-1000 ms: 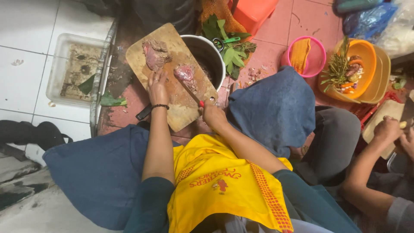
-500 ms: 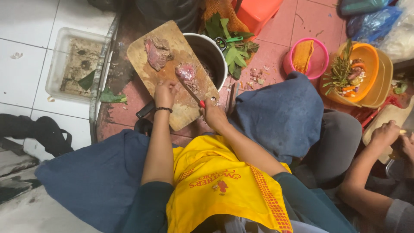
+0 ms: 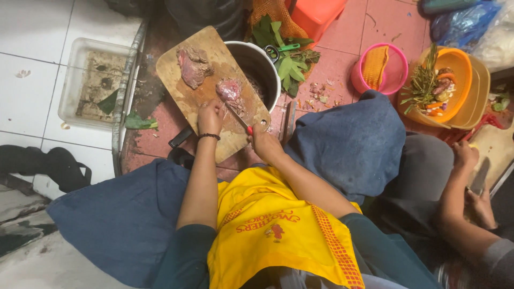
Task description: Slicing raw meat into smaller pieces on a wooden cutting board and occasionally sharpening the knife.
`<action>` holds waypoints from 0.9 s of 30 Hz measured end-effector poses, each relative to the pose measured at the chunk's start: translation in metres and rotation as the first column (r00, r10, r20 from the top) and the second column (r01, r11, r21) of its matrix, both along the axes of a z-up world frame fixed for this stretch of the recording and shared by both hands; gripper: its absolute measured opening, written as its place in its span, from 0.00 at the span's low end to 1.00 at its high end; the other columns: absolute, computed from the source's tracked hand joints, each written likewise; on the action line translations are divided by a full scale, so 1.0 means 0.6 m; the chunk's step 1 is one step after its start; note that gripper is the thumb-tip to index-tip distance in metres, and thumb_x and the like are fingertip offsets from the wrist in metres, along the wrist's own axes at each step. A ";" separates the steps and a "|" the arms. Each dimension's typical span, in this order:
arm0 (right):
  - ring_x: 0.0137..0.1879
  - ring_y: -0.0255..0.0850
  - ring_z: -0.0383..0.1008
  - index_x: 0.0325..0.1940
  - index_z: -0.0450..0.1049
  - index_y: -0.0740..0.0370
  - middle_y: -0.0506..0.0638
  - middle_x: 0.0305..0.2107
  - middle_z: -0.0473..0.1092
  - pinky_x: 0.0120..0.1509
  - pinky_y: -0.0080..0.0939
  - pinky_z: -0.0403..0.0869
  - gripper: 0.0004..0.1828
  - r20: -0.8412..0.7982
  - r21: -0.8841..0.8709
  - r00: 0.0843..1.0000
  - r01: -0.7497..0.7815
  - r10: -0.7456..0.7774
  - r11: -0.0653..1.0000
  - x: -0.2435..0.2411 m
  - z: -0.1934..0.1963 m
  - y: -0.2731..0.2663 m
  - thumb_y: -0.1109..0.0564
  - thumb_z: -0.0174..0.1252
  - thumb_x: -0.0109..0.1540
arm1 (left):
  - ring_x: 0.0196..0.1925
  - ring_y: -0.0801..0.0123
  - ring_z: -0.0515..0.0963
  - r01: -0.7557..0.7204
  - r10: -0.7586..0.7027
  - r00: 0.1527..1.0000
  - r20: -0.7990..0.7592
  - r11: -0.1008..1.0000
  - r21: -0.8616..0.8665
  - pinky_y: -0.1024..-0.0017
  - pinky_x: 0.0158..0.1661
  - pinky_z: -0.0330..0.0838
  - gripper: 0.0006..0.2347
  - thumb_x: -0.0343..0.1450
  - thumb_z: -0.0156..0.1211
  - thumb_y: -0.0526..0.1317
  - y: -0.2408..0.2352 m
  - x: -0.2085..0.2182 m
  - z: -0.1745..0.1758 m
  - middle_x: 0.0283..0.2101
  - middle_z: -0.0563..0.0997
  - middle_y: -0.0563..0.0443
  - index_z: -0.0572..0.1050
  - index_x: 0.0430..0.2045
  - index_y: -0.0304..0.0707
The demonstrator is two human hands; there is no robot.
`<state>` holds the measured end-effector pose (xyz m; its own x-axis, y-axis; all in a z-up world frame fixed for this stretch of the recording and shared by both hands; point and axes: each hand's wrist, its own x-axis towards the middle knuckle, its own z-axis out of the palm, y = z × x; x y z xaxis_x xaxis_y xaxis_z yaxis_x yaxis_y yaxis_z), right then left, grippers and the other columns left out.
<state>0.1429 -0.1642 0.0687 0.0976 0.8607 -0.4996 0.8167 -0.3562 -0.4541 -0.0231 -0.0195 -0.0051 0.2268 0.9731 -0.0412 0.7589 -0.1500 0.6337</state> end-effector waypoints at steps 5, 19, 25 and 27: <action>0.47 0.70 0.78 0.51 0.57 0.57 0.70 0.35 0.75 0.54 0.66 0.75 0.13 0.023 0.031 1.000 0.005 -0.006 1.000 -0.006 0.010 -0.005 0.46 0.38 0.71 | 0.43 0.50 0.81 -0.016 0.016 1.000 -0.025 1.000 0.001 0.55 0.44 0.79 0.03 0.69 0.64 0.40 -0.014 0.008 0.030 0.35 0.76 0.47 0.77 0.31 0.47; 0.43 0.63 0.81 0.52 0.57 0.53 0.60 0.31 0.76 0.50 0.60 0.78 0.11 0.189 0.066 0.980 -0.071 0.057 0.995 -0.019 -0.055 -0.022 0.49 0.42 0.68 | 0.50 0.44 0.79 -0.012 0.008 0.999 -0.054 0.997 -0.073 0.54 0.48 0.78 0.02 0.71 0.58 0.36 -0.014 0.019 0.046 0.42 0.72 0.40 0.73 0.32 0.40; 0.23 0.42 0.78 0.45 0.70 0.55 0.45 0.17 0.69 0.26 0.44 0.77 0.10 0.648 0.594 0.746 -0.368 -0.154 0.715 -0.049 -0.111 0.033 0.56 0.44 0.65 | 0.50 0.49 0.79 -0.013 0.008 0.998 -0.062 0.996 -0.092 0.55 0.48 0.77 0.00 0.71 0.57 0.35 -0.016 0.015 0.066 0.42 0.73 0.46 0.73 0.31 0.42; 0.39 0.56 0.83 0.49 0.62 0.57 0.57 0.28 0.77 0.43 0.56 0.80 0.09 0.268 0.249 0.963 -0.087 0.017 0.965 -0.050 -0.019 0.035 0.56 0.38 0.69 | 0.51 0.50 0.79 -0.039 0.030 0.989 -0.143 0.998 -0.055 0.55 0.49 0.78 0.03 0.71 0.59 0.37 -0.015 0.017 0.056 0.45 0.73 0.45 0.73 0.34 0.42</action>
